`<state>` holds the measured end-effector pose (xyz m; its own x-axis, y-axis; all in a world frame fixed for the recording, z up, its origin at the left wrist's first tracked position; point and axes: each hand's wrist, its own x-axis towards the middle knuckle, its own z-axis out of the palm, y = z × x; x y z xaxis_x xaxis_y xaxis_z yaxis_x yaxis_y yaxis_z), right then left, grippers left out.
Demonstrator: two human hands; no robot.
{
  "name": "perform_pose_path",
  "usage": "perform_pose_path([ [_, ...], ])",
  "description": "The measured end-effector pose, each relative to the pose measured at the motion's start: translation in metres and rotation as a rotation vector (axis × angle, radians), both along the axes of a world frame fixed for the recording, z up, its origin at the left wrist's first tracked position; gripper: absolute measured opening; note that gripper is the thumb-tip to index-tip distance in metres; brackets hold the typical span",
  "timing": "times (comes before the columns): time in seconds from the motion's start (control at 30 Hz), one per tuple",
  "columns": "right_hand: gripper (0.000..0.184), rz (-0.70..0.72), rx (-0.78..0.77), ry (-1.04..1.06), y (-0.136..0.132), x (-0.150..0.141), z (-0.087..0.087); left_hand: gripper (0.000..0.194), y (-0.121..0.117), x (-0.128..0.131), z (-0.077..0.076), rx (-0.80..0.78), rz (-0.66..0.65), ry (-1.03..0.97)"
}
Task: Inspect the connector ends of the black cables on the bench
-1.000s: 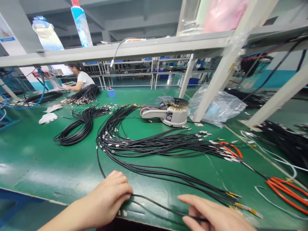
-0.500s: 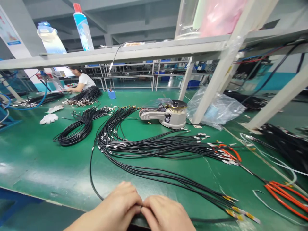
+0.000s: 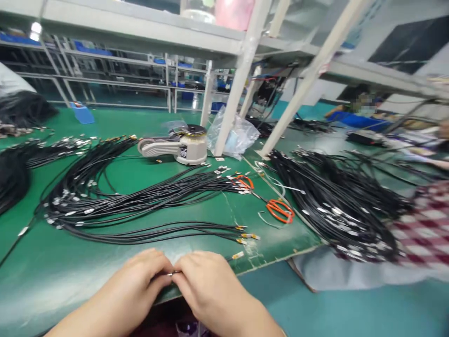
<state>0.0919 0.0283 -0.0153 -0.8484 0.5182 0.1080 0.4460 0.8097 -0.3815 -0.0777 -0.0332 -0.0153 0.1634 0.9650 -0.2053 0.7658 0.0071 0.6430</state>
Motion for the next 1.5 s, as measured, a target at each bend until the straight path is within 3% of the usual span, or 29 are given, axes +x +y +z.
perform_pose_path([
  [0.17,0.018,-0.197,-0.093,0.153,0.023,0.065,0.013,0.025,0.001,-0.018,-0.018,0.004,0.038,-0.053],
  [0.27,0.017,-0.305,-0.302,0.269,0.036,0.096,0.009,0.028,-0.001,-0.025,-0.023,-0.015,0.04,-0.069],
  [0.4,0.02,-0.432,-0.701,0.441,0.041,0.101,-0.009,0.027,0.001,-0.017,-0.019,-0.045,0.0,-0.065],
  [0.5,0.021,-0.487,-0.848,0.532,0.042,0.097,-0.017,0.027,0.003,-0.011,-0.014,-0.062,-0.01,-0.07],
  [0.7,0.013,-0.496,-0.831,0.486,0.029,0.082,-0.009,0.023,0.014,0.018,0.003,-0.115,0.031,-0.129],
  [0.87,0.011,-0.487,-0.792,0.459,0.007,0.061,0.0,0.019,0.031,0.049,0.013,-0.195,0.02,-0.316],
  [1.07,0.012,-0.492,-0.973,0.472,0.005,0.063,-0.002,0.02,0.03,0.05,0.003,-0.251,-0.001,-0.55],
  [1.33,0.014,-0.528,-0.929,0.491,-0.001,0.053,-0.002,0.023,0.022,0.05,-0.002,-0.198,0.014,-0.365],
  [1.5,0.015,-0.552,-0.938,0.619,-0.01,0.05,-0.005,0.027,0.02,0.05,-0.005,-0.217,0.106,-0.51],
])
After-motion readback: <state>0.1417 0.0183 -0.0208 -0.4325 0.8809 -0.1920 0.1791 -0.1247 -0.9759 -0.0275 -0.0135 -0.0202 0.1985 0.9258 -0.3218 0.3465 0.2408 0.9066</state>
